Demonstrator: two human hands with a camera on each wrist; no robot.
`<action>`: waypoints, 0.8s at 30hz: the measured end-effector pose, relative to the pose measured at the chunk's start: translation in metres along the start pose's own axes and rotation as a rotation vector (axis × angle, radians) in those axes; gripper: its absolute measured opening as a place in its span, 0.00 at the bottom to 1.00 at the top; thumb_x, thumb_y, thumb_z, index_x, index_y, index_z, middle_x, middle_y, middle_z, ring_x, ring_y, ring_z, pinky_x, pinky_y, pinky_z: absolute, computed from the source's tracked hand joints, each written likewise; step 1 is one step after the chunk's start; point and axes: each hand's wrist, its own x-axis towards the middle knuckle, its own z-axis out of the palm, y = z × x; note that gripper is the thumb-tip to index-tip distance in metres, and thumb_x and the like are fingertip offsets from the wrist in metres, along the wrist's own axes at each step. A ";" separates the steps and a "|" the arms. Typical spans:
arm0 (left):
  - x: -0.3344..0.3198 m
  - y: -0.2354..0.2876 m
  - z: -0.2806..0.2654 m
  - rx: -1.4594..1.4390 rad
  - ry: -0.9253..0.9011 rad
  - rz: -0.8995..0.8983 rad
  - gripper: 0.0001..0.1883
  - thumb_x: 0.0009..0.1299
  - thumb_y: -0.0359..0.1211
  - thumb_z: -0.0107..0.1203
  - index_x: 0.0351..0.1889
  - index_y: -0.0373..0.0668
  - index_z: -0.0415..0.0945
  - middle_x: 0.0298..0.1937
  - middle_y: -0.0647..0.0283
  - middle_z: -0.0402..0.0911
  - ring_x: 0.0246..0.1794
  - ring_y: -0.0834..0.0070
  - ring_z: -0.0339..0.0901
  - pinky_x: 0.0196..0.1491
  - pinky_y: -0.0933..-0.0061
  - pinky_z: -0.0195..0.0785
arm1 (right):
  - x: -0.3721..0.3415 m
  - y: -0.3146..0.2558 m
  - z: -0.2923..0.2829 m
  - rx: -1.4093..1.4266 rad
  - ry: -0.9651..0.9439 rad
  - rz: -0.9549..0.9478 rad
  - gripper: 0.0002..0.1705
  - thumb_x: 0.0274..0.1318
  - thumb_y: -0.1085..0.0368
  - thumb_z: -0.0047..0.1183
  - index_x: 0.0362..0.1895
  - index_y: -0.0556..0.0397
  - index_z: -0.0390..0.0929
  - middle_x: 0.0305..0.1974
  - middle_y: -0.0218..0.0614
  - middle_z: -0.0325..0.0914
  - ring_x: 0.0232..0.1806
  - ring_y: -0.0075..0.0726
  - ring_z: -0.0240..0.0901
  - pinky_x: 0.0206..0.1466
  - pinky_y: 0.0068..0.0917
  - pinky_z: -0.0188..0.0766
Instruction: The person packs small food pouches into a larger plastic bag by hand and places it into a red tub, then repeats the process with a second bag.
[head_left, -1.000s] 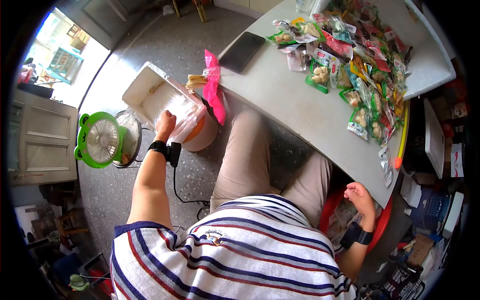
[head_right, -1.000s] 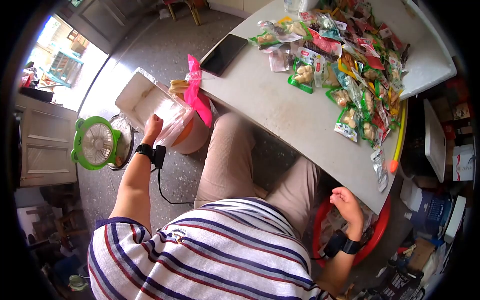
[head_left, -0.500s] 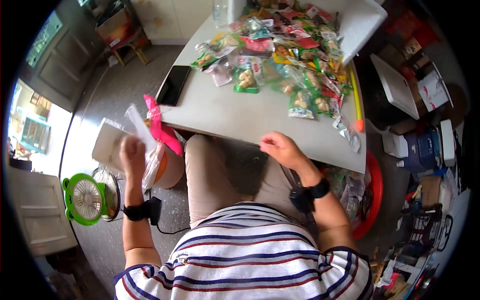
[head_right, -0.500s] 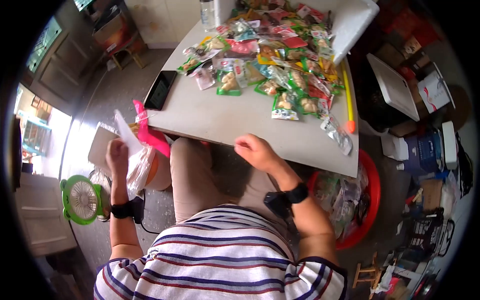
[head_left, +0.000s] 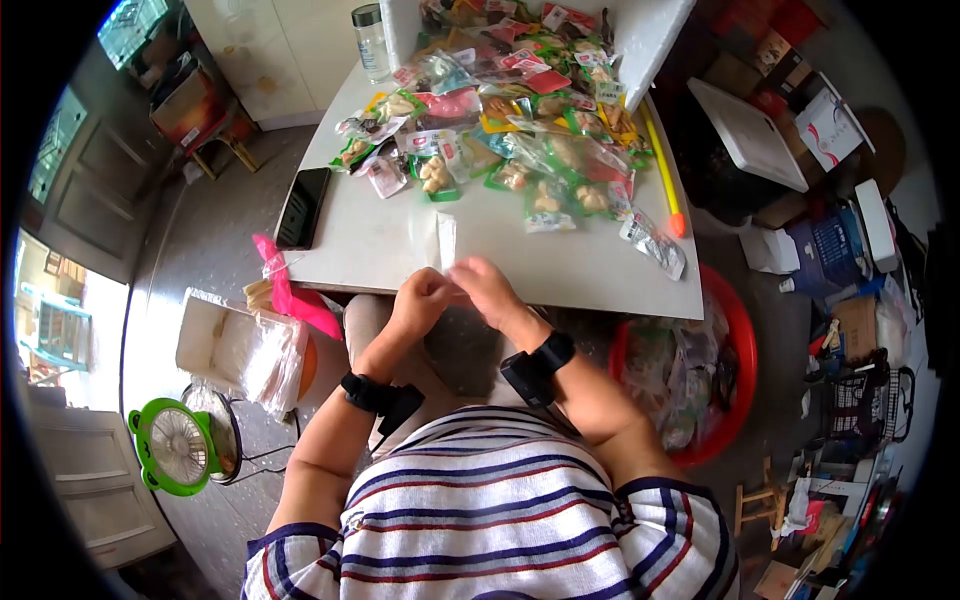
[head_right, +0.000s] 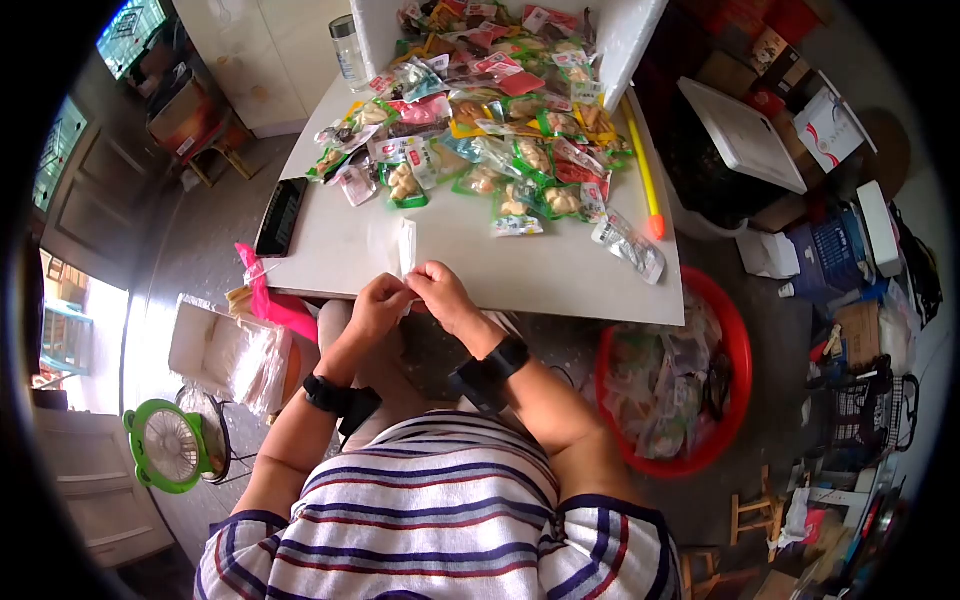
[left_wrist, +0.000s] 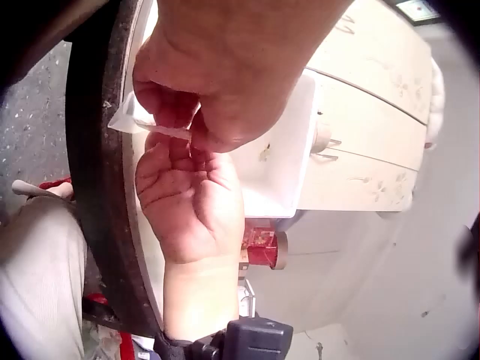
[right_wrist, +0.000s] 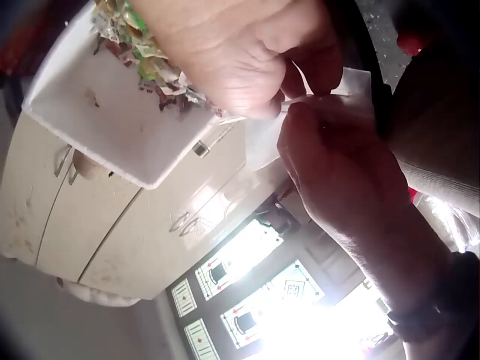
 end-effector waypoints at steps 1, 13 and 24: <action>0.000 0.002 0.001 -0.039 -0.039 -0.046 0.06 0.55 0.30 0.50 0.23 0.38 0.68 0.19 0.67 0.70 0.18 0.83 0.64 0.21 0.82 0.58 | -0.001 0.001 -0.004 0.016 -0.003 0.015 0.09 0.49 0.60 0.44 0.31 0.52 0.67 0.26 0.27 0.68 0.27 0.20 0.65 0.27 0.17 0.66; 0.005 0.018 0.002 -0.492 -0.241 -0.199 0.08 0.59 0.33 0.48 0.31 0.39 0.66 0.25 0.68 0.70 0.23 0.86 0.63 0.26 0.87 0.55 | -0.007 -0.006 -0.017 0.072 0.034 0.021 0.09 0.51 0.60 0.41 0.29 0.52 0.68 0.24 0.27 0.69 0.25 0.20 0.65 0.27 0.15 0.63; 0.017 0.017 0.004 -0.043 -0.221 -0.091 0.07 0.58 0.29 0.48 0.32 0.35 0.67 0.28 0.66 0.71 0.30 0.81 0.67 0.34 0.82 0.62 | -0.007 -0.023 -0.021 -0.129 -0.085 0.022 0.13 0.52 0.58 0.38 0.29 0.53 0.68 0.26 0.28 0.69 0.26 0.19 0.65 0.29 0.16 0.62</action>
